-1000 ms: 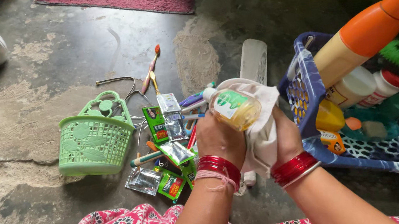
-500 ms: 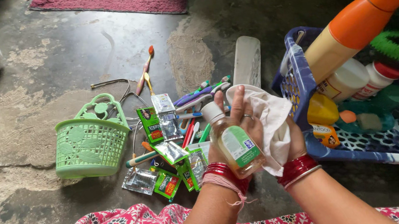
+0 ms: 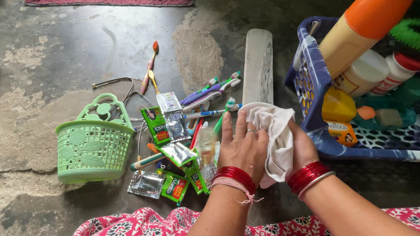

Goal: The person sits on the floor and wipes various toiletries, including a small bottle, a green box, and a white tube, using a white cloth. They place the cleaned items into a blue plastic basket.

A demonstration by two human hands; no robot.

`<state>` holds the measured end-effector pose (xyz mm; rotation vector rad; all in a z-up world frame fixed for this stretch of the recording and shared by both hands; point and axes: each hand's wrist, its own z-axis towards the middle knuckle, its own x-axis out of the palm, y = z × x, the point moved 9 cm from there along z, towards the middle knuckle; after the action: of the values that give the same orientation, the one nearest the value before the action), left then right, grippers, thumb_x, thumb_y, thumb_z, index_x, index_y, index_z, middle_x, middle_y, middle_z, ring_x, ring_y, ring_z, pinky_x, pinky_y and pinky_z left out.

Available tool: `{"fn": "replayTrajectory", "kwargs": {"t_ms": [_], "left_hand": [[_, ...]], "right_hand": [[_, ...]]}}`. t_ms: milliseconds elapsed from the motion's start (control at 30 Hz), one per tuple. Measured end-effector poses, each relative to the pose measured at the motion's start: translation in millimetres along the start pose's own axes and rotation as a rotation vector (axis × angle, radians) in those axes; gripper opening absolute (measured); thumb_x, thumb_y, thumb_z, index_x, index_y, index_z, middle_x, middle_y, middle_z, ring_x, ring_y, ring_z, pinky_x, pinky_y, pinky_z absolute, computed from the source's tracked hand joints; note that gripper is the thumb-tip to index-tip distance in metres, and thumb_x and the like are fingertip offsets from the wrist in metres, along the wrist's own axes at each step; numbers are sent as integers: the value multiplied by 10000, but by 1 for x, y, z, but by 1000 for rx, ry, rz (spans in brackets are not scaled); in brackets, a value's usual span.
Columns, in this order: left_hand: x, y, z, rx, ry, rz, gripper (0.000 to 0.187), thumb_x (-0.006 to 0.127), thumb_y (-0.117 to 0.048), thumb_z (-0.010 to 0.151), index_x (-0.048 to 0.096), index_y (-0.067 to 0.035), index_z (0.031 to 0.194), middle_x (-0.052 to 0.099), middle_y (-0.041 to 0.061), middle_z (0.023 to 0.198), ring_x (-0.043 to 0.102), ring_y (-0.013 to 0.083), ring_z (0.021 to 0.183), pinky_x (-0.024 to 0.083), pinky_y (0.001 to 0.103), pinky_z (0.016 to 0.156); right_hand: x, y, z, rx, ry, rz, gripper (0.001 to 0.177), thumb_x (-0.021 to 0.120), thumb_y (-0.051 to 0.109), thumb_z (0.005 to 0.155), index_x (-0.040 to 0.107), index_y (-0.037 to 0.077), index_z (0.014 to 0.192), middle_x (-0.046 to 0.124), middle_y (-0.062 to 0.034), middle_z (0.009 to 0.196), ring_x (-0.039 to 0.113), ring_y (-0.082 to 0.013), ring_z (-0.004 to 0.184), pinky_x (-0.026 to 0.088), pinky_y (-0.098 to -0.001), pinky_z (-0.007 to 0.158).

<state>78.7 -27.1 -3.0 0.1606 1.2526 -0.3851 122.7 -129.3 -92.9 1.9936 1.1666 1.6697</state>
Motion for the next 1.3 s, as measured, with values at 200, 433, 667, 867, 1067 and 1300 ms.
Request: {"fn": "replayTrajectory", "kwargs": {"t_ms": [200,433,667,867,1067,1300], "left_hand": [[0,-7,-5,32,120,-82,330,589,-172,866,643,-55,1170,599,208,1369,354,390,1479,119,613,1219],[-19,46,0,-133,102,-25,279,558,-148,935,647,-120,1198,602,162,1368,390,351,1455,216,620,1189],[26,125,-29,-296,276,36,449,538,-151,918,561,-214,1362,541,118,1455,352,333,1428,198,662,1120],[41,121,-34,-298,331,94,311,541,-168,961,645,-172,1255,635,118,1324,482,306,1366,252,605,1176],[51,148,-23,-803,173,-762,331,654,-330,943,683,-64,1138,732,162,1139,731,326,1005,581,459,895],[12,49,10,-371,-82,-2863,642,391,-583,1014,492,-143,1470,643,87,1364,623,238,1240,528,383,1042]], "right_hand": [[-17,-7,-3,33,-66,14,561,481,464,1014,588,45,1372,673,-136,1325,643,-299,1183,490,-432,1027],[0,1,-8,46,16,76,534,532,426,1000,603,30,1351,687,-150,1285,665,-323,1139,513,-467,1016],[8,5,-19,71,63,85,502,573,414,995,619,37,1322,694,-143,1232,672,-326,1099,536,-481,978],[3,16,-28,59,-1,62,498,574,393,977,619,29,1315,704,-149,1225,685,-323,1084,543,-468,967],[50,34,-40,-6,-42,12,495,563,392,974,620,39,1317,703,-145,1207,689,-326,1041,548,-478,925],[213,32,-109,-1312,84,-1790,460,525,376,1034,611,144,1422,614,-176,1458,563,-382,1351,341,-504,1101]]}}
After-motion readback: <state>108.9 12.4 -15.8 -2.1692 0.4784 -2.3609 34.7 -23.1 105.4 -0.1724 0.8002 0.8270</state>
